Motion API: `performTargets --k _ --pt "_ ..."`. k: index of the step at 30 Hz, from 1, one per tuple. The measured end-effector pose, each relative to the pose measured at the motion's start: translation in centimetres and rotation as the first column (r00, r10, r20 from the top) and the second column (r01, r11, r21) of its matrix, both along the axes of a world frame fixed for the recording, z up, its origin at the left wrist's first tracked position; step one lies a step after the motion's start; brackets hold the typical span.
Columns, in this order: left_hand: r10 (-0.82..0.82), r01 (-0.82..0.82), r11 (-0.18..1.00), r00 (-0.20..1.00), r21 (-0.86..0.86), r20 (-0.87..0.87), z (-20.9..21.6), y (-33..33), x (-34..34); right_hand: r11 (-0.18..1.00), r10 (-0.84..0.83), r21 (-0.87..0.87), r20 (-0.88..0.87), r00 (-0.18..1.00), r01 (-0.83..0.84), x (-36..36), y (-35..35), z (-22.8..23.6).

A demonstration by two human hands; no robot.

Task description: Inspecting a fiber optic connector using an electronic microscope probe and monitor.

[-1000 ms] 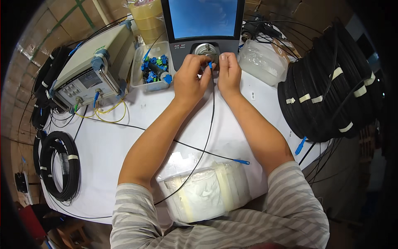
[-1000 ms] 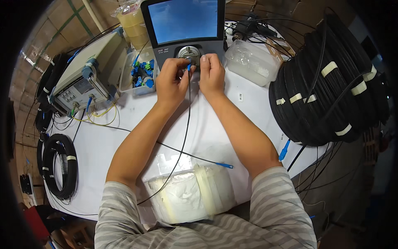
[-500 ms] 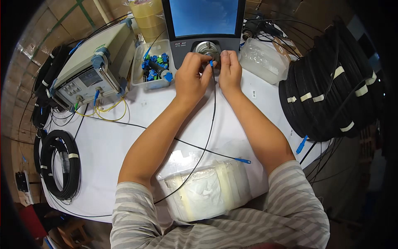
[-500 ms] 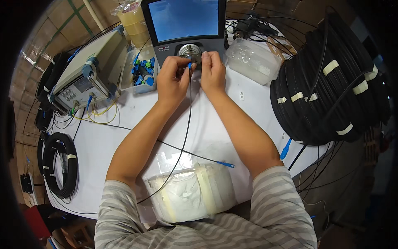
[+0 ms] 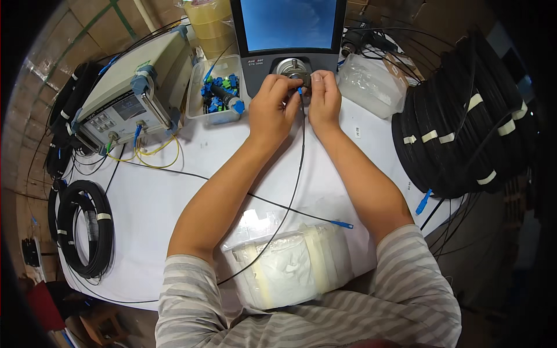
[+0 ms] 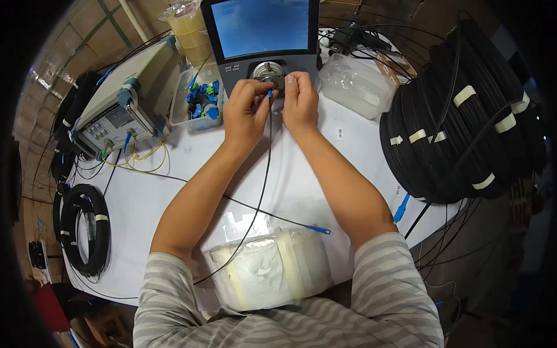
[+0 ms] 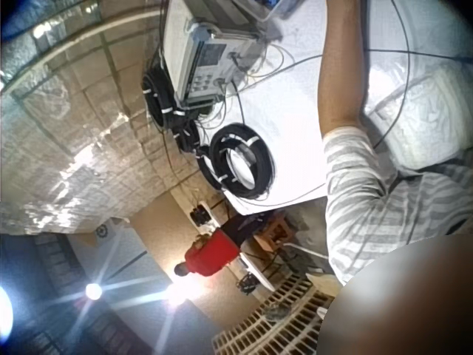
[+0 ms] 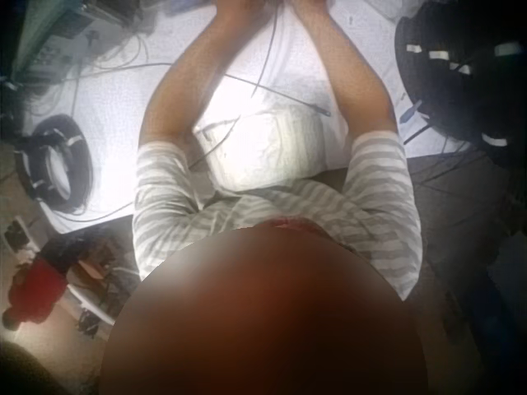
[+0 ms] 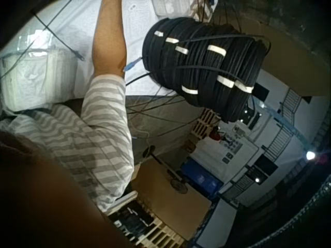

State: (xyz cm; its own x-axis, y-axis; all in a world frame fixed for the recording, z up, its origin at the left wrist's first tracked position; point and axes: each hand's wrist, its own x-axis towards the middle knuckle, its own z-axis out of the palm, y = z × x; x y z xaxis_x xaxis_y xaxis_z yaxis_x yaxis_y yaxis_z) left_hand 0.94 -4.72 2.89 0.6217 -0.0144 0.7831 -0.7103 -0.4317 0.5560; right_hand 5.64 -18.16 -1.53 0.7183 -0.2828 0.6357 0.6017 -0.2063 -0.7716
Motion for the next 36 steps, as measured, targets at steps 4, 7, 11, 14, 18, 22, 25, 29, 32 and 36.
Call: performTargets --k 4,7,11,14,18,22,25,29,32,36 --pt "-0.018 0.018 0.999 1.000 -0.032 -0.018 0.01 -0.03 -0.06 0.999 0.002 0.034 -0.020 1.000 -0.001 0.02 0.03 -0.04" --pt "0.009 -0.009 0.999 1.000 -0.033 -0.007 0.10 0.00 -0.19 1.000 0.012 0.019 -0.126 0.992 -0.010 -0.07 -0.13 0.07" --pt "-0.003 0.004 1.000 1.000 -0.014 0.008 -0.24 0.16 -0.01 0.998 -0.041 -0.054 -0.052 0.998 0.038 -0.08 -0.01 0.13" --pt "0.011 -0.012 0.999 0.999 0.030 0.046 -0.37 0.28 0.10 0.997 -0.051 -0.054 -0.005 0.999 0.050 -0.10 -0.08 0.16" --pt "0.033 -0.039 0.997 0.996 0.070 0.083 -0.46 0.49 0.25 0.999 -0.021 -0.041 -0.005 1.000 0.020 -0.25 -0.12 0.24" --pt "0.047 -0.052 0.997 0.996 0.057 0.074 -0.22 0.31 0.22 1.000 0.006 -0.010 -0.034 0.999 -0.006 -0.36 -0.01 0.25" --pt "0.034 -0.035 0.999 0.999 0.013 0.028 -0.09 -0.03 -0.16 1.000 -0.009 0.015 -0.040 0.999 0.010 -0.33 -0.04 0.20" --pt "0.036 -0.037 0.999 0.998 0.029 0.042 -0.21 0.26 -0.06 1.000 0.008 0.008 -0.076 0.997 -0.008 -0.18 0.00 0.15" --pt "0.030 -0.030 0.999 0.999 0.018 0.031 -0.03 0.17 -0.02 1.000 0.000 -0.012 -0.047 0.999 -0.001 -0.32 -0.27 0.12" --pt "0.010 -0.010 0.999 1.000 -0.036 -0.009 0.09 -0.05 -0.19 0.997 -0.045 -0.062 -0.012 0.999 0.044 -0.64 -0.19 0.49"
